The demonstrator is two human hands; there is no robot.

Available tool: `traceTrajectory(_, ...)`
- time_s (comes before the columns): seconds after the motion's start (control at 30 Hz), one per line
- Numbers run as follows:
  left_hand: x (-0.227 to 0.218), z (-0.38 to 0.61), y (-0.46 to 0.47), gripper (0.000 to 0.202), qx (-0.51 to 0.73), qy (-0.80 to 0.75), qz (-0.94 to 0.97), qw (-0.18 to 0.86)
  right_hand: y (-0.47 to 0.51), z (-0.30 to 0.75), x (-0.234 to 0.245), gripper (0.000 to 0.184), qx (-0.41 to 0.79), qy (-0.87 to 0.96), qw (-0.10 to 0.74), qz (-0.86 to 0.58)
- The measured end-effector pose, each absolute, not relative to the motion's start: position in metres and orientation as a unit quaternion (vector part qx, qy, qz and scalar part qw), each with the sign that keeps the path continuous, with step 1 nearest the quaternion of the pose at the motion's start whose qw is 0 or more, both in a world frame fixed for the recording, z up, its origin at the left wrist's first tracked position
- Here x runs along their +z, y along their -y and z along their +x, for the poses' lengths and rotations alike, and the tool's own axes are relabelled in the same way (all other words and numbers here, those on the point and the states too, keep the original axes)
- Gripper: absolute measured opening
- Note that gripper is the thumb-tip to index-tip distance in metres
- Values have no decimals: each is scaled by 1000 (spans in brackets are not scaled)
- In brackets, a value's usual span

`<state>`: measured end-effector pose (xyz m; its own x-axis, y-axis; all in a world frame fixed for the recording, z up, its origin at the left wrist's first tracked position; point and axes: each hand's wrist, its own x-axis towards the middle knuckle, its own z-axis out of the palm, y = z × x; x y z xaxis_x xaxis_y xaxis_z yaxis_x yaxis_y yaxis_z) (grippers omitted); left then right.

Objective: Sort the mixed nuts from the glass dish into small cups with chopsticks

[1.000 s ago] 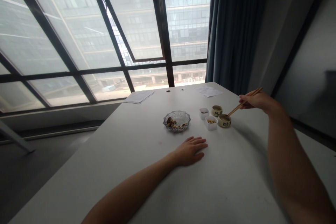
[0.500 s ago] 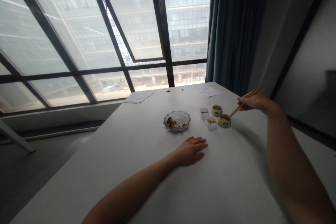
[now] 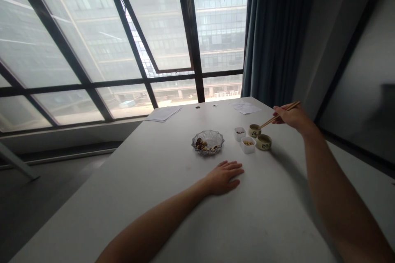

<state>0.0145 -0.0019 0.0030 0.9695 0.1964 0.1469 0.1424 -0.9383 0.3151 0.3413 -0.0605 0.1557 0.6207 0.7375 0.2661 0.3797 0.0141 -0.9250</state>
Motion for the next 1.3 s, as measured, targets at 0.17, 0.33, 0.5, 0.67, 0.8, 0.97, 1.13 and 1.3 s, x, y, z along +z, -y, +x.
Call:
traceTrajectory(0.17,3,14,3,50,93,-86,980,152,46,291,157,39,128,467,660,-574)
traceTrajectory(0.33,2,14,3,49,98,-84,980,152,12,223,116,43,239,545,639,-487)
traceTrajectory(0.5,3,15,4,49,102,-82,980,151,-9,187,64,36,288,633,545,-468)
traceTrajectory(0.67,3,15,6,49,103,-83,980,152,-19,185,43,35,276,650,528,-472)
traceTrajectory(0.8,2,15,5,50,99,-81,980,150,-24,188,39,35,286,641,530,-477)
traceTrajectory(0.97,1,15,5,50,98,-79,981,146,-26,189,35,37,310,617,544,-477)
traceTrajectory(1.13,0,15,5,49,104,-83,981,141,-29,190,32,37,310,604,560,-475)
traceTrajectory(1.3,1,15,4,49,104,-83,981,139,-32,188,27,45,257,595,582,-490)
